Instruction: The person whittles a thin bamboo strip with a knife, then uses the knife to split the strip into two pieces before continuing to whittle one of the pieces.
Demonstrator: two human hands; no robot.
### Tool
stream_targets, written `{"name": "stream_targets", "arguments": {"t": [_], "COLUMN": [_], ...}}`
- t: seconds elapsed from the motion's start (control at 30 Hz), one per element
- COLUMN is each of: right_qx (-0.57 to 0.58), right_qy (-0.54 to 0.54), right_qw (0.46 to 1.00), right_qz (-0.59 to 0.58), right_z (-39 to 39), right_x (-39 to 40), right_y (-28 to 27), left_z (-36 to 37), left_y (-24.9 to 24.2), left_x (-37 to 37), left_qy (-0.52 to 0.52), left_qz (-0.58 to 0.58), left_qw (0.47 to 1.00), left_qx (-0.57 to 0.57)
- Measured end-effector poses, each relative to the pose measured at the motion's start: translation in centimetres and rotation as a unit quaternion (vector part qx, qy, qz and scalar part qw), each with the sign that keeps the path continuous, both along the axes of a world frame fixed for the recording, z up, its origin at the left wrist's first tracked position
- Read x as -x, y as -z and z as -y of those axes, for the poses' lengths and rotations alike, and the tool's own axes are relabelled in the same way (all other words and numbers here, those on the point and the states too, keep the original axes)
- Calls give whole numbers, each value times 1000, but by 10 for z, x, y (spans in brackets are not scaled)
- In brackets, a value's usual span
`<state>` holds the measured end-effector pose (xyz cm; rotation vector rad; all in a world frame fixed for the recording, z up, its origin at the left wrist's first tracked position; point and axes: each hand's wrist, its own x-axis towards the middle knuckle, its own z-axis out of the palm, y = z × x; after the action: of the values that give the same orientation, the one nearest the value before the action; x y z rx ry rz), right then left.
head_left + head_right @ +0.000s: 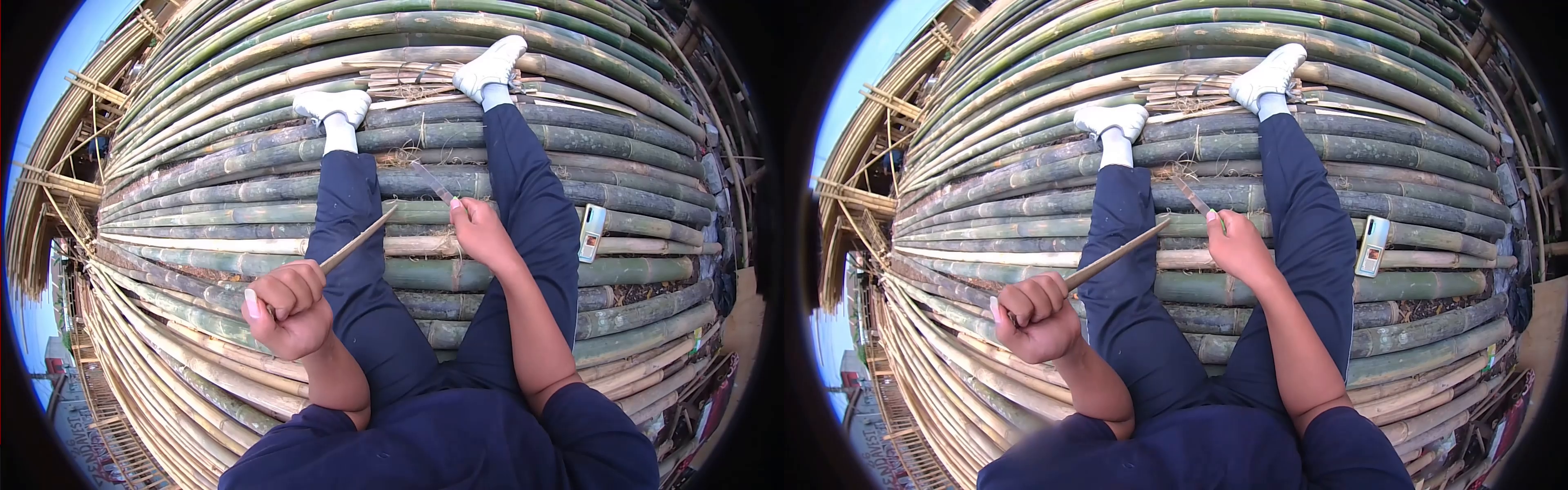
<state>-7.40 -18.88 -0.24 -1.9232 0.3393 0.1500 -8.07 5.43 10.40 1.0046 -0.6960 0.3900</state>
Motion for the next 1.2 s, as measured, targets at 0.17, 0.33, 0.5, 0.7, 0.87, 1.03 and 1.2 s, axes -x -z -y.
{"name": "stream_targets", "arguments": {"t": [0.17, 0.33, 0.5, 0.7, 0.87, 1.03, 1.2], "right_qx": [-7, 2, 7, 2, -67, -27, -15], "right_qy": [1, -10, -8, -16, -26, -73, -144], "right_qw": [1000, 1000, 1000, 1000, 997, 991, 970], "right_qz": [6, 0, 20, 2, -12, 111, 197], "right_z": [-1, -2, -2, -1, -2, -28, -70], "right_x": [0, -1, 0, -2, 0, 23, 46], "right_y": [4, 3, 9, 8, 12, -35, -60], "left_z": [11, 10, 11, 23, 27, 23, 34], "left_y": [8, 8, 11, 23, 16, 9, 18], "left_x": [-5, 0, -3, -7, -13, -9, -6], "left_qy": [-17, -27, 4, -6, 66, 153, 56], "left_qz": [7, 1, -2, 13, 25, -33, 35], "left_qw": [1000, 1000, 998, 1000, 997, 984, 996], "left_qx": [10, 12, 65, 9, -8, -84, -55]}}
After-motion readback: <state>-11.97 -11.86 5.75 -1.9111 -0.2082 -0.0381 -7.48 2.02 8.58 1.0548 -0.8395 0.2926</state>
